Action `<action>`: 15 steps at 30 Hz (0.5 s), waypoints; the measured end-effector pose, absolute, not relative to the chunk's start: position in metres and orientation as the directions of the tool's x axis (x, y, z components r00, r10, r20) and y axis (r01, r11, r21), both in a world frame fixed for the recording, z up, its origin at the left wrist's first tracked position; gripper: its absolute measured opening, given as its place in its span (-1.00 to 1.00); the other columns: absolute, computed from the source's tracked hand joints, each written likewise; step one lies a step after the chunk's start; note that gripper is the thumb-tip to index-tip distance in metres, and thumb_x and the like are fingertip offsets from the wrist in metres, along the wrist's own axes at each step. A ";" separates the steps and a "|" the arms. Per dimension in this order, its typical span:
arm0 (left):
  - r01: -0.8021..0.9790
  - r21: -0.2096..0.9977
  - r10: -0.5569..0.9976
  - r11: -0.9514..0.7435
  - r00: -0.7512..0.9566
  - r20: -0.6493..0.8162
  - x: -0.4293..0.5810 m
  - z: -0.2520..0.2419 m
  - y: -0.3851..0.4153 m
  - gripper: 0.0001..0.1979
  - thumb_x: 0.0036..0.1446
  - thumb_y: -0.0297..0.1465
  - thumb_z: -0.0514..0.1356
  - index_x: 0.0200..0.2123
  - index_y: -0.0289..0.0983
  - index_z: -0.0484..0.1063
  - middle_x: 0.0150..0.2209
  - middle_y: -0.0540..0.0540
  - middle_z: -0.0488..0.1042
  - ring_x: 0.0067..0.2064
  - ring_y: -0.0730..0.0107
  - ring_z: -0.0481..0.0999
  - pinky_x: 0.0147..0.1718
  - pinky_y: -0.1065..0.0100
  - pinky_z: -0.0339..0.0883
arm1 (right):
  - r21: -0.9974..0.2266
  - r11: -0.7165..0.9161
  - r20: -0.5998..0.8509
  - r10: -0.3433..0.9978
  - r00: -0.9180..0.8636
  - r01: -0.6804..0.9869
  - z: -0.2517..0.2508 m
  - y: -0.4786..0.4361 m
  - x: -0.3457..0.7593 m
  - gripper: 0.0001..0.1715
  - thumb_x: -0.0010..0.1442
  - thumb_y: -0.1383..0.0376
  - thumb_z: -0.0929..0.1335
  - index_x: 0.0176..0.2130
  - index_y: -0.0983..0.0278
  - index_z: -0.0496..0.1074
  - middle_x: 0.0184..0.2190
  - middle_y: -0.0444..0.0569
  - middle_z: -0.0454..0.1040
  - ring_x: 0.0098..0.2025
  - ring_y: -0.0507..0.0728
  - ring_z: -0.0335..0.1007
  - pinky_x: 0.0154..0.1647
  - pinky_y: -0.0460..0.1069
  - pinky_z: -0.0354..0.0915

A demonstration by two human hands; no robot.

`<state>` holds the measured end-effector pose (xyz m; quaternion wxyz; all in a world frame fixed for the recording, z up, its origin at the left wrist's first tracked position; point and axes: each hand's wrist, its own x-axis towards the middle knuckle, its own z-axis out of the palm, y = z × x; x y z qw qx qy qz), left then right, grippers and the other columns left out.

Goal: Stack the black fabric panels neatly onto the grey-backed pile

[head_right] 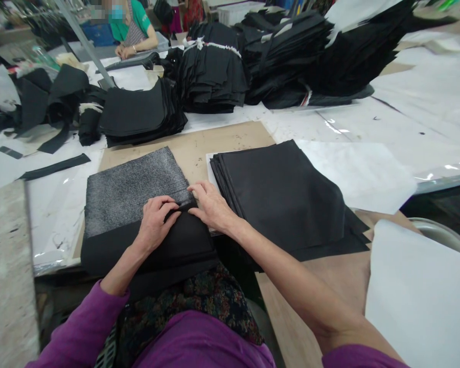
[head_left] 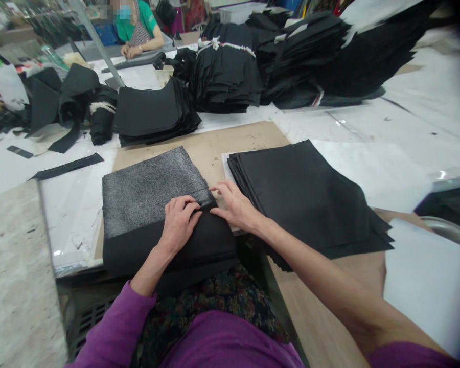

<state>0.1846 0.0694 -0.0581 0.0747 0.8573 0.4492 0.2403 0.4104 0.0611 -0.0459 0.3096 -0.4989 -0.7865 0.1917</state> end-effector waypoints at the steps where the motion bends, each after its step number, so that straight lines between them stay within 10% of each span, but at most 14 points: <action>1: 0.737 0.341 0.807 -0.583 0.480 0.342 0.185 -0.059 0.070 -0.87 0.29 -0.38 0.22 -0.11 -0.17 0.48 0.01 -0.13 0.42 0.06 0.15 0.33 0.03 0.09 0.21 | -0.589 0.459 0.309 0.889 -0.339 0.665 -0.045 0.063 0.411 -0.47 0.20 0.31 0.44 0.13 0.14 0.31 0.10 0.05 0.26 0.17 0.23 0.22 0.20 0.18 0.26; 6: 0.739 0.342 0.809 -0.581 0.478 0.342 0.186 -0.061 0.072 -0.86 0.30 -0.37 0.20 -0.09 -0.17 0.50 0.00 -0.13 0.42 0.04 0.16 0.34 0.02 0.10 0.22 | -0.480 0.545 0.268 0.837 -0.476 0.688 -0.047 0.073 0.410 -0.75 0.27 0.26 0.41 -0.03 0.17 0.47 0.07 0.05 0.31 0.13 0.23 0.21 0.19 0.20 0.20; 15: 0.703 0.298 0.747 -0.646 0.501 0.437 0.182 -0.085 0.086 -0.82 0.32 -0.29 0.13 -0.16 -0.14 0.52 -0.05 -0.11 0.48 -0.02 0.17 0.43 -0.04 0.13 0.28 | -0.469 0.430 0.154 0.900 -0.408 0.772 -0.048 0.075 0.409 -0.65 0.21 0.10 0.46 -0.02 0.12 0.50 0.06 -0.03 0.36 0.13 0.21 0.23 0.17 0.15 0.19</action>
